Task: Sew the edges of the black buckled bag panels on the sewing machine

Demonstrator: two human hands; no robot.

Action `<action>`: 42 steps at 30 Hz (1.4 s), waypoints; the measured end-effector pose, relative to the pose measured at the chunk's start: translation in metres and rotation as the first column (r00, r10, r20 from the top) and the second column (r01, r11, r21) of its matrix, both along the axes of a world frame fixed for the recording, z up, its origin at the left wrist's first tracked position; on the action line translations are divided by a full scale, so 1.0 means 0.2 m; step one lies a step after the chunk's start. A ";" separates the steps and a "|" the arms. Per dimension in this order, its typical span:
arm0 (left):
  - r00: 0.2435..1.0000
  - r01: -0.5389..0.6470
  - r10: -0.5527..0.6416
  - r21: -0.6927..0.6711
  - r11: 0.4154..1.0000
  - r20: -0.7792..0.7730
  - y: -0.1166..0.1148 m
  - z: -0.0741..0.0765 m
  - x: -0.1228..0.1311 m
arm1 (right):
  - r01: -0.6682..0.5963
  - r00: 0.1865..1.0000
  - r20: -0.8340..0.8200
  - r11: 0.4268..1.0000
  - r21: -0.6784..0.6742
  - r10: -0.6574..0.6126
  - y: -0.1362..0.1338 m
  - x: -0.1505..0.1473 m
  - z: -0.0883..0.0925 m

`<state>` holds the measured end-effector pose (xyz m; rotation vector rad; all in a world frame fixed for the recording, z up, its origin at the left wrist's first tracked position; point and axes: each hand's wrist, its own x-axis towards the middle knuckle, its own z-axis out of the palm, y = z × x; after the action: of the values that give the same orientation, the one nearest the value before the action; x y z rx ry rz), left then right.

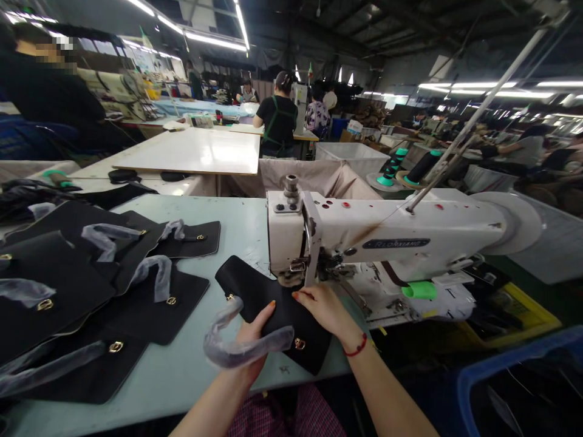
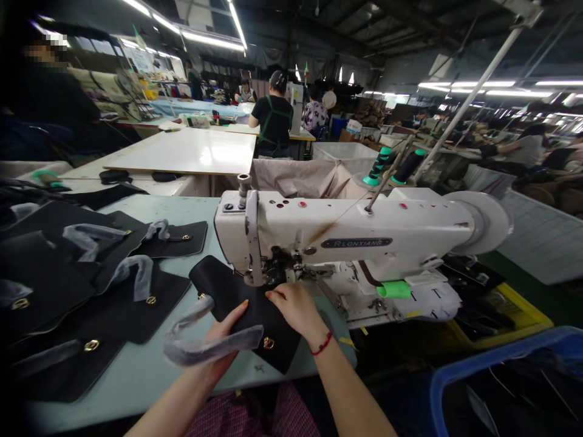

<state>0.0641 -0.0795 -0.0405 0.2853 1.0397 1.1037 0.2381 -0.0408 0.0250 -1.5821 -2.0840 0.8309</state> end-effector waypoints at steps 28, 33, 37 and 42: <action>0.989 -0.123 0.117 -0.071 0.990 -0.085 0.07 0.08 -0.02 | 0.067 0.993 -0.095 0.998 0.005 -0.066 0.02 -0.03 -0.02; 0.988 0.043 -0.044 -0.011 0.999 -0.148 0.17 0.13 -0.12 | 0.090 0.980 -0.174 0.995 -0.043 -0.096 -0.01 -0.07 -0.07; 0.965 0.187 -0.177 0.032 0.982 -0.194 0.26 0.20 -0.19 | 0.117 0.958 -0.260 0.992 -0.045 -0.125 -0.04 -0.11 -0.10; 0.904 0.375 -0.340 0.099 0.922 -0.260 0.38 0.23 -0.26 | 0.200 0.897 -0.396 0.979 -0.038 -0.199 -0.07 -0.17 -0.17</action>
<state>0.0118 -0.0034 0.0058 0.7153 1.0654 0.8222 0.2047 -0.0542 -0.0089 -1.4491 -1.6064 0.9784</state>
